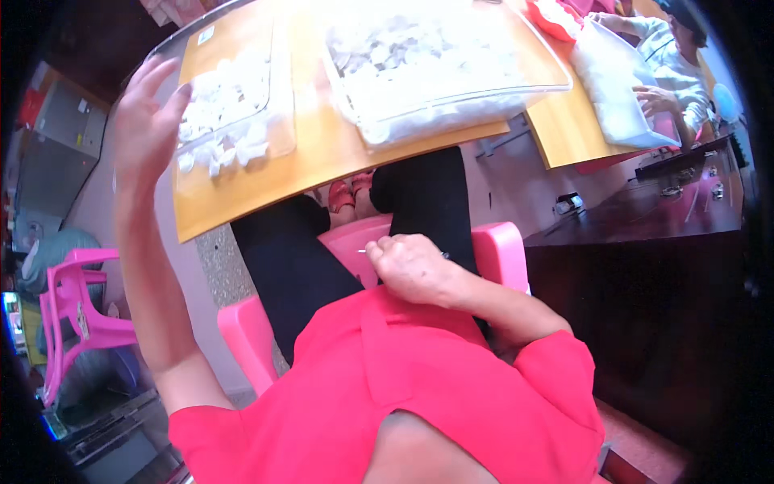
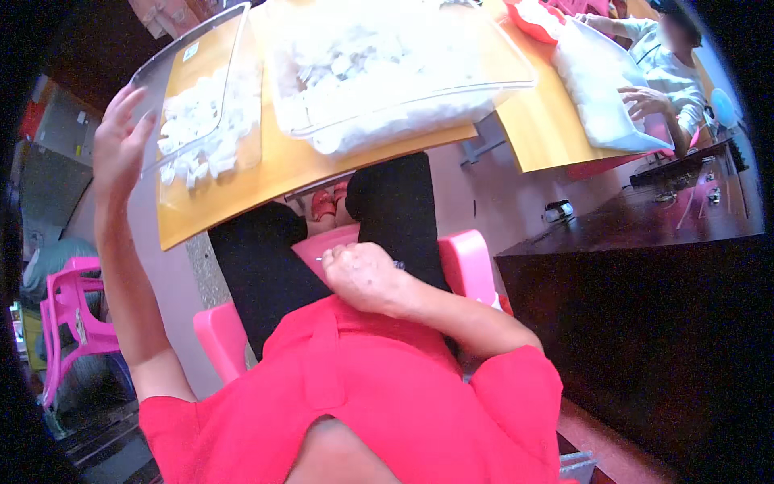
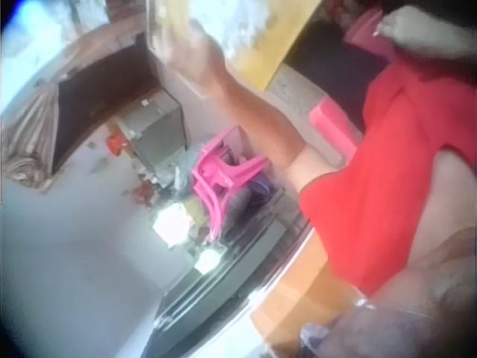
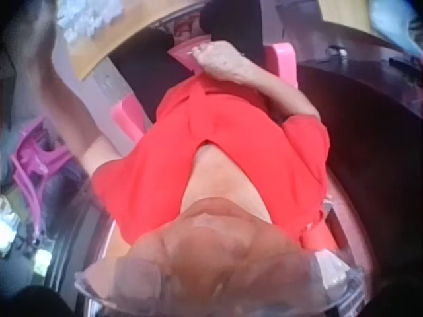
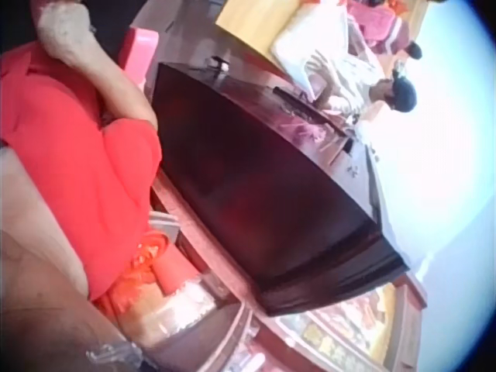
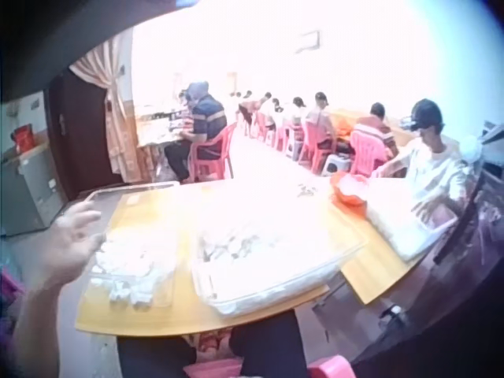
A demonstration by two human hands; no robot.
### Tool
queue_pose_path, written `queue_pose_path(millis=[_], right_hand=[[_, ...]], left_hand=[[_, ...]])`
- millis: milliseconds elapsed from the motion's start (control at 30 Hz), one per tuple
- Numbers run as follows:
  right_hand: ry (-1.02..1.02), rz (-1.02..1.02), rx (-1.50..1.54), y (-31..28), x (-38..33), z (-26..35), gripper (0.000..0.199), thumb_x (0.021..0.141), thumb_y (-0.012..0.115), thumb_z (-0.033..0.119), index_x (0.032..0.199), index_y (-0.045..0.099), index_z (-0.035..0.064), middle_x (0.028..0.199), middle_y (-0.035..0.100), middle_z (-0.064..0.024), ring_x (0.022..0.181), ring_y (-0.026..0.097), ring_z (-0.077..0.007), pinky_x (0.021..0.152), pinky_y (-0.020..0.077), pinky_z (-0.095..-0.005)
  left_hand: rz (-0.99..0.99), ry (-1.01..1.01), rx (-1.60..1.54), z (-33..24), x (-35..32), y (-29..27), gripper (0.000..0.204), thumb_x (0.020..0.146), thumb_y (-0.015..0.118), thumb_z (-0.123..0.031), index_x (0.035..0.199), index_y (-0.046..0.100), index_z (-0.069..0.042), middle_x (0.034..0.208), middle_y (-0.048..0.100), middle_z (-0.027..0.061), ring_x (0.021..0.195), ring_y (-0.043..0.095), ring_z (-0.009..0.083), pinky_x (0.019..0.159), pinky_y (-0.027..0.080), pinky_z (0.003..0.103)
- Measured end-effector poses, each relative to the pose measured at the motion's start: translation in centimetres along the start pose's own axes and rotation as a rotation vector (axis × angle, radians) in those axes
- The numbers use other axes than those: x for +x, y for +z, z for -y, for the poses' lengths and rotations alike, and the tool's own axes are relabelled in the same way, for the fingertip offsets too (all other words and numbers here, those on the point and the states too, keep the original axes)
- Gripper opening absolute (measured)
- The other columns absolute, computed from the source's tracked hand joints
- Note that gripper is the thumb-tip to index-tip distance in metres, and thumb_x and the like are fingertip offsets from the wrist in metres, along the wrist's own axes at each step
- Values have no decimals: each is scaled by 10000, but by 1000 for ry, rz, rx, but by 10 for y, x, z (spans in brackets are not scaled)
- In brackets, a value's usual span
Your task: The person picks up a white plastic component and a small metal pin by hand. They insert the pin into the component, press it into place, and then set the assembled part into a pink container before reaching for another component.
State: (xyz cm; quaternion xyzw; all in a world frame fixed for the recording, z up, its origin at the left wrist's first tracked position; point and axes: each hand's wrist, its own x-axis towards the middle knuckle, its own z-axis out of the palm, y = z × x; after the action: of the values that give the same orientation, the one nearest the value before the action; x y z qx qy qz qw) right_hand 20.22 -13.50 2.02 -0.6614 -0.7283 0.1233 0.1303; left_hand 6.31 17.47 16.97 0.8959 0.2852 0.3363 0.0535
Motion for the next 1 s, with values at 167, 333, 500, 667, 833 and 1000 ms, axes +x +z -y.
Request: queue_pose_path(millis=[167, 333, 500, 667, 833, 1000], right_hand=[[-32, -19, 11, 27, -1, -15, 153, 764, 527, 99, 817, 623, -9, 751, 659, -169, 702, 674, -283, 628, 545, -376], [-1, 3, 80, 29, -3, -20, 154, 754, 532, 106, 787, 634, -5, 756, 665, -179, 735, 675, -301, 661, 541, -391], [-9, 12, 102, 23, 1, -27, 161, 749, 554, 123, 802, 634, -6, 765, 664, -184, 753, 671, -315, 673, 536, -409], [-15, 25, 85, 17, 6, -30, 172, 743, 574, 137, 819, 634, -5, 794, 665, -192, 767, 666, -325, 681, 533, -421], [28, 75, 136, 20, -1, -26, 182, 714, 566, 65, 874, 595, -15, 827, 642, -200, 793, 648, -359, 705, 519, -435], [89, -130, 421, 12, 0, -26, 224, 763, 538, 3, 965, 630, -27, 836, 646, -212, 771, 651, -356, 709, 528, -404]], left_hand=[[200, 289, -347, -96, 61, 70, 228, 842, 630, -169, 959, 666, 24, 794, 677, 114, 721, 648, 187, 683, 499, 306], [735, 266, -45, -169, 91, 151, 238, 787, 651, -191, 779, 663, 46, 638, 599, 176, 583, 579, 241, 564, 471, 369], [779, 374, 100, -164, 92, 202, 220, 729, 672, -151, 769, 672, 66, 721, 641, 235, 708, 658, 320, 652, 511, 428], [776, 289, 64, -168, 94, 201, 180, 743, 606, -65, 794, 661, 99, 752, 641, 272, 753, 666, 354, 670, 519, 425], [691, -123, -723, -168, 76, 120, 158, 836, 556, -41, 922, 618, 76, 839, 666, 200, 784, 676, 215, 650, 546, 326], [487, -6, -1044, -130, -20, 53, 84, 863, 586, -12, 891, 603, 66, 1029, 647, 188, 974, 625, 203, 864, 494, 312]])
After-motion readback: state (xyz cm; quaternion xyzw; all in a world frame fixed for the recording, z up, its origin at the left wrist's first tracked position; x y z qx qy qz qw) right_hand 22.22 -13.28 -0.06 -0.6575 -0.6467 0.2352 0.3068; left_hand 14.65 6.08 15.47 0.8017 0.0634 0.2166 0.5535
